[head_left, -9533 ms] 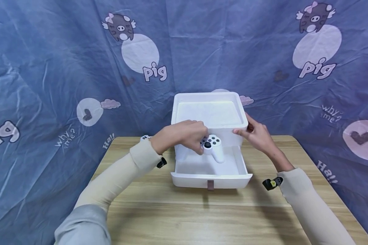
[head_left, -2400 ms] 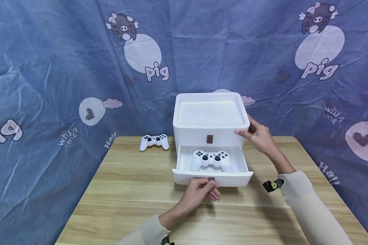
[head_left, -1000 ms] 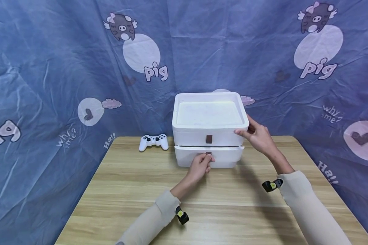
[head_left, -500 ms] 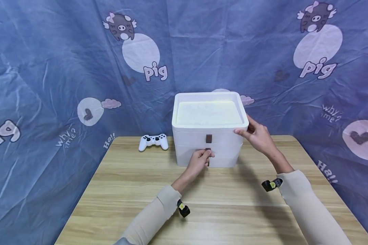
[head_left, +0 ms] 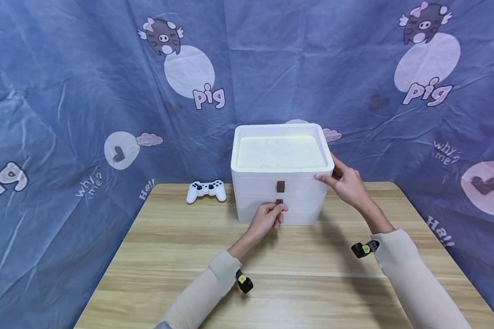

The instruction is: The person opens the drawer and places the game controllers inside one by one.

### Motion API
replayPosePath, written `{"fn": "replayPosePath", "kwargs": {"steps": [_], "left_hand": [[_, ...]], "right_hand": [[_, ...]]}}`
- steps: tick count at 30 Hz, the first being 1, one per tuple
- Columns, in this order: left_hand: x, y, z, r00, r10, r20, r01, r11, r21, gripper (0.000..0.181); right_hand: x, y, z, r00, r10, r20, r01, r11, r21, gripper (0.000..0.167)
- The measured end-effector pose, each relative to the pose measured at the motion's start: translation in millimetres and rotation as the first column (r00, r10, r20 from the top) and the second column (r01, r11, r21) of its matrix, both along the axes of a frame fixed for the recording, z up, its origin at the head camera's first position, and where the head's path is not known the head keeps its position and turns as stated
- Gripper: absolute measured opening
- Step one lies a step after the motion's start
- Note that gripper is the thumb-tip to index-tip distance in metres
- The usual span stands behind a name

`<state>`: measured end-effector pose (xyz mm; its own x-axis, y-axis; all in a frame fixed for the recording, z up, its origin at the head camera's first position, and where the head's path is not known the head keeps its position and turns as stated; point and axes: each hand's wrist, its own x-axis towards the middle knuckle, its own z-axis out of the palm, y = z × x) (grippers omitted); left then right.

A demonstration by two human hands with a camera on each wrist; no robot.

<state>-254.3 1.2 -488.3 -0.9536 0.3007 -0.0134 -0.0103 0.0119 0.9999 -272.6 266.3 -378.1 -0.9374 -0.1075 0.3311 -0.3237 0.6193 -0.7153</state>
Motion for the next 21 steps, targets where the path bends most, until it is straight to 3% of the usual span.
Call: {"fn": "replayPosePath", "kwargs": {"steps": [9, 21], "left_hand": [[7.6, -18.3, -17.0, 1.000, 0.009, 0.019, -0.009, 1.000, 0.016, 0.028], [8.5, -32.5, -35.3, 0.997, 0.051, 0.060, -0.050, 0.998, -0.023, 0.022]], "right_hand": [[1.1, 0.7, 0.3, 1.000, -0.002, 0.011, 0.002, 1.000, 0.003, 0.086], [-0.3, 0.7, -1.2, 1.000, -0.006, 0.009, 0.006, 1.000, 0.008, 0.086]]}}
